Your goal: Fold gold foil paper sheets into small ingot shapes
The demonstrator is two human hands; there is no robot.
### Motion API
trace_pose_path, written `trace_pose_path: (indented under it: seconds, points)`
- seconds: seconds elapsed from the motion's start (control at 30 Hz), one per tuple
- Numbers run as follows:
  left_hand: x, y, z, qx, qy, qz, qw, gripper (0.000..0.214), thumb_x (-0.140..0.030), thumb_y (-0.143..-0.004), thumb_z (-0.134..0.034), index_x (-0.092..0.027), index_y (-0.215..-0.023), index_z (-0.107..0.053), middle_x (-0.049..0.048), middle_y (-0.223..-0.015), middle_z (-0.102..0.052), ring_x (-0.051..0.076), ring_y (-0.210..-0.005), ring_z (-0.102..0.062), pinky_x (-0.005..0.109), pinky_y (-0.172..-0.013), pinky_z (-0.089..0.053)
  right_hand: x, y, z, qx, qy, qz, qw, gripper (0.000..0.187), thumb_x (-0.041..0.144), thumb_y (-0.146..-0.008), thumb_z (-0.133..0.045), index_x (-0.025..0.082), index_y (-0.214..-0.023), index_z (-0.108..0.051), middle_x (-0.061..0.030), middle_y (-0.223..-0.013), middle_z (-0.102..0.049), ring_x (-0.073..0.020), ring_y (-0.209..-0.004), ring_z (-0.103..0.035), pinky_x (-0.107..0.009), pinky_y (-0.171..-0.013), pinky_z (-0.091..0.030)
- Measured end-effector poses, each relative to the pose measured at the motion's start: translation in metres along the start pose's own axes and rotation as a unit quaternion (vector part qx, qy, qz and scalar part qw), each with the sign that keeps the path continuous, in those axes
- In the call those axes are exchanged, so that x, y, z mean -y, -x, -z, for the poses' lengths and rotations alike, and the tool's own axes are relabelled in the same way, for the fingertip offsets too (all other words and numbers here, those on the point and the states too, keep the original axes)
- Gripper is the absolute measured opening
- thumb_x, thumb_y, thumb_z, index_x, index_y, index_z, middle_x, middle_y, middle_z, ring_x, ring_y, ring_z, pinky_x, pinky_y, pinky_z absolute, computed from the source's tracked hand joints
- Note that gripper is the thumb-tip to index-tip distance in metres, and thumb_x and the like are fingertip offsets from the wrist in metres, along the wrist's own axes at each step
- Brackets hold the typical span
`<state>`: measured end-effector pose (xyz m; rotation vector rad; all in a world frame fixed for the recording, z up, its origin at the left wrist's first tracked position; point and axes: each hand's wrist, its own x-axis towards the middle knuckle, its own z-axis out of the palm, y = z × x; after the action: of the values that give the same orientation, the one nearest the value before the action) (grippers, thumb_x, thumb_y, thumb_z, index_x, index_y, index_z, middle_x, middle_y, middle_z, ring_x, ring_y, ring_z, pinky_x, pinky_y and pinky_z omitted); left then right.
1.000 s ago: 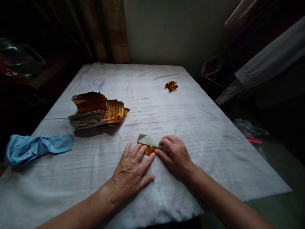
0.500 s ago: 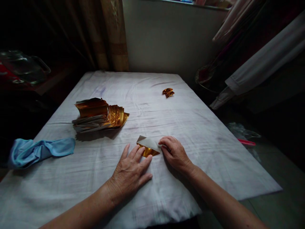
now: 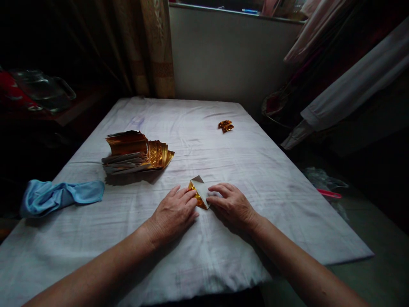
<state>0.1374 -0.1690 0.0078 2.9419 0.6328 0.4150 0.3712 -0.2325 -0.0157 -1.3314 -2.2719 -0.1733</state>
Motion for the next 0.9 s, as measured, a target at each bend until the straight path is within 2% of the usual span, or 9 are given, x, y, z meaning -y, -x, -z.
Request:
trace_pose_path:
  seconds: [0.17,0.33,0.5,0.7,0.9]
  points:
    - [-0.003,0.000,-0.014,-0.031,0.062,0.051,0.996,0.014,-0.021,-0.097,-0.049,-0.018,-0.099,-0.063,0.0071,-0.115,-0.069,0.023,-0.111,-0.062,0.049,-0.110,-0.038,0.010,-0.008,0.001,0.023,-0.064,0.016,0.998,0.019,0.026,-0.097,-0.055,0.024,-0.089,-0.072,-0.0051,-0.107,-0.073,-0.0207,-0.104,-0.063,-0.038,-0.092,-0.050]
    - [0.006,-0.003,-0.019,-0.048,0.134,0.074,0.987,0.008,-0.024,-0.095,-0.057,-0.020,-0.092,-0.062,0.0047,-0.109,-0.069,0.022,-0.106,-0.062,0.051,-0.108,-0.039,0.006,-0.014,-0.007,0.031,-0.133,-0.009,0.991,0.010,0.030,-0.094,-0.062,0.024,-0.092,-0.070,-0.0033,-0.105,-0.074,-0.0202,-0.102,-0.064,-0.039,-0.093,-0.048]
    - [0.006,-0.003,-0.019,-0.060,0.154,0.072,0.984,0.005,-0.022,-0.092,-0.061,-0.019,-0.088,-0.060,0.0039,-0.106,-0.068,0.021,-0.104,-0.062,0.049,-0.107,-0.041,-0.006,-0.010,-0.014,0.025,-0.135,-0.051,0.989,0.003,0.026,-0.088,-0.069,0.024,-0.088,-0.068,-0.0051,-0.110,-0.072,-0.0229,-0.110,-0.062,-0.042,-0.095,-0.046]
    - [0.003,-0.002,-0.022,-0.070,0.131,0.055,0.987,0.011,-0.019,-0.096,-0.052,-0.020,-0.090,-0.061,0.0044,-0.108,-0.068,0.019,-0.101,-0.064,0.049,-0.110,-0.040,-0.002,-0.010,-0.014,0.034,-0.138,-0.074,0.987,0.003,0.025,-0.088,-0.067,0.023,-0.086,-0.066,-0.0062,-0.113,-0.071,-0.0232,-0.109,-0.061,-0.042,-0.094,-0.045]
    - [0.001,-0.002,-0.023,-0.065,0.110,0.030,0.991,0.016,-0.020,-0.099,-0.049,-0.021,-0.103,-0.064,0.0037,-0.102,-0.068,0.017,-0.094,-0.064,0.043,-0.103,-0.047,0.005,-0.011,-0.014,0.034,-0.137,-0.117,0.983,0.004,0.021,-0.086,-0.067,0.023,-0.083,-0.065,-0.0056,-0.113,-0.070,-0.0225,-0.109,-0.061,-0.042,-0.095,-0.043]
